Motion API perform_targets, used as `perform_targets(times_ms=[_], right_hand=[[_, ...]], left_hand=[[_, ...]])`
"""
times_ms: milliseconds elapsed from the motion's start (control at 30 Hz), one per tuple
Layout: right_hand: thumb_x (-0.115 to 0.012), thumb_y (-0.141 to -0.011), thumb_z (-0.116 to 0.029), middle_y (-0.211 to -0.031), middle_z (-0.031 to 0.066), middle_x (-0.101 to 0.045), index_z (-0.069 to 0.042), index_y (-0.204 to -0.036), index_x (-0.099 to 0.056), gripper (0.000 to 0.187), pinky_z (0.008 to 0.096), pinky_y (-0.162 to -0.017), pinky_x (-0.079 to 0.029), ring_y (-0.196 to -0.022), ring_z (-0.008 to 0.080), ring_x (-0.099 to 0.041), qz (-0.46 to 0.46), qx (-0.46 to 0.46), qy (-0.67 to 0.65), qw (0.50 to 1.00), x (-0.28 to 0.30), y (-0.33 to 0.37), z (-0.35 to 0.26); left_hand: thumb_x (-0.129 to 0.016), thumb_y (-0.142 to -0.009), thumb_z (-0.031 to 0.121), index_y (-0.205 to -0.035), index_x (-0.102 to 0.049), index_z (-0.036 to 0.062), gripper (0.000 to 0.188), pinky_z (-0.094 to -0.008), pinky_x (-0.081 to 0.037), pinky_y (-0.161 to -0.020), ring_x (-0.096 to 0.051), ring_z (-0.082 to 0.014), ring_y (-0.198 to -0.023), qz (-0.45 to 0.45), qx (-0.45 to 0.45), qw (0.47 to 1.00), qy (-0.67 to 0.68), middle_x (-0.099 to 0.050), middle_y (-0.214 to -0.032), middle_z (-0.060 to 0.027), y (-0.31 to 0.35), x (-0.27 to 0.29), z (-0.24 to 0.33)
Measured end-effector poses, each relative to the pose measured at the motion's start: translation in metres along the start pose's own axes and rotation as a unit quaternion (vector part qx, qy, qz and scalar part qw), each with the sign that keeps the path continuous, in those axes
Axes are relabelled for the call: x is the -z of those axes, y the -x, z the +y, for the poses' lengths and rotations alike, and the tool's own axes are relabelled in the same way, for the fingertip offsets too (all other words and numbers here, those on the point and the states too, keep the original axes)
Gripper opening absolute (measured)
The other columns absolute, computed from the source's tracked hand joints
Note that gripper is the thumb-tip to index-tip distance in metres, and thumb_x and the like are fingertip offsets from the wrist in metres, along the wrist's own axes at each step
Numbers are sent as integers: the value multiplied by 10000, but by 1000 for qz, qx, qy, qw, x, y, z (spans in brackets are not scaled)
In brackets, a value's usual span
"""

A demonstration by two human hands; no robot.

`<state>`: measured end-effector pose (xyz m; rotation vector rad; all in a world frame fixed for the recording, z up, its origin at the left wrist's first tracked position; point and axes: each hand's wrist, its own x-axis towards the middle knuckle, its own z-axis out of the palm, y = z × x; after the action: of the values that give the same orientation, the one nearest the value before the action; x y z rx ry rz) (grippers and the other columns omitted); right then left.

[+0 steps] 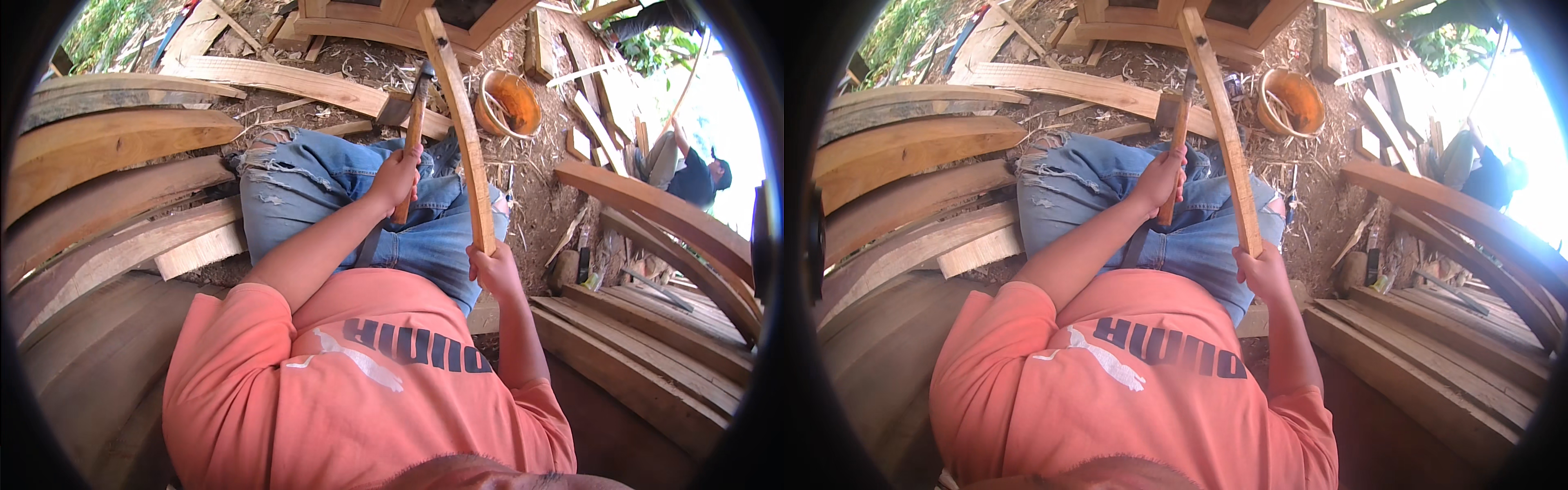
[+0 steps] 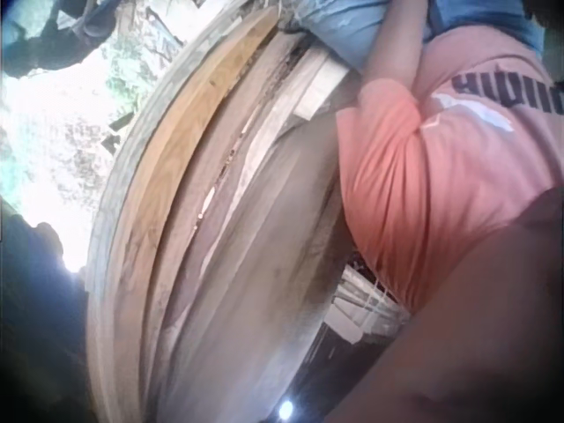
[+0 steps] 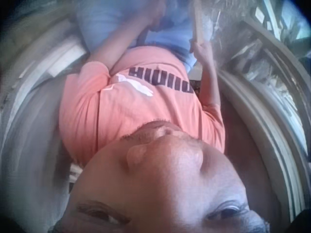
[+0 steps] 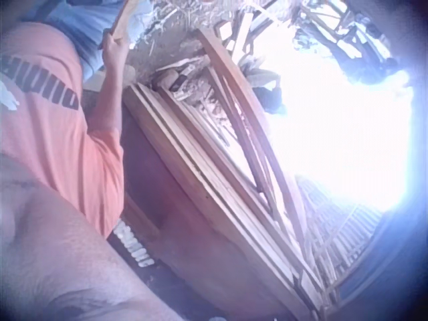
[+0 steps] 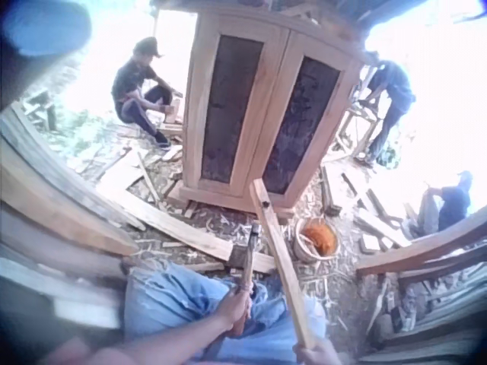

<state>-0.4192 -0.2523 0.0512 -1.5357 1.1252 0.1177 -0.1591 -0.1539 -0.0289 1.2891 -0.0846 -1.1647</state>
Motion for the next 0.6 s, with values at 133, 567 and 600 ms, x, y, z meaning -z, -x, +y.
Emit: perform_targets(times_ms=[133, 567, 600], right_hand=[[-678, -980, -137, -689, 44, -600, -5, -932, -634, 148, 342, -487, -483, -534, 168, -605, -9, -49, -43, 998, 4, -4, -24], [-623, -955, -59, -751, 62, -576, -71, -974, -568, 59, 338, -582, -520, -663, 174, -598, 33, 309, -135, 941, 14, -23, -59], [-620, -958, -60, -748, 65, -597, -60, -962, -584, 36, 342, -575, -528, -651, 178, -626, 63, 233, -52, 969, 13, -33, -33]], left_hand=[[-554, -1103, 589, -1050, -552, 68, 524, -314, -496, -500, -544, -127, -514, -3, -14, 1000, 10, -551, -706, -11, -7, 2, -8], [-568, -1095, 578, -1076, -598, 3, 576, -387, -509, -575, -628, -233, -589, 40, -65, 996, -55, -630, -711, -93, -2, 2, -30], [-559, -1096, 583, -1096, -608, -10, 596, -414, -529, -634, -666, -286, -654, 49, -76, 993, -77, -660, -750, -129, -4, 2, -35]])
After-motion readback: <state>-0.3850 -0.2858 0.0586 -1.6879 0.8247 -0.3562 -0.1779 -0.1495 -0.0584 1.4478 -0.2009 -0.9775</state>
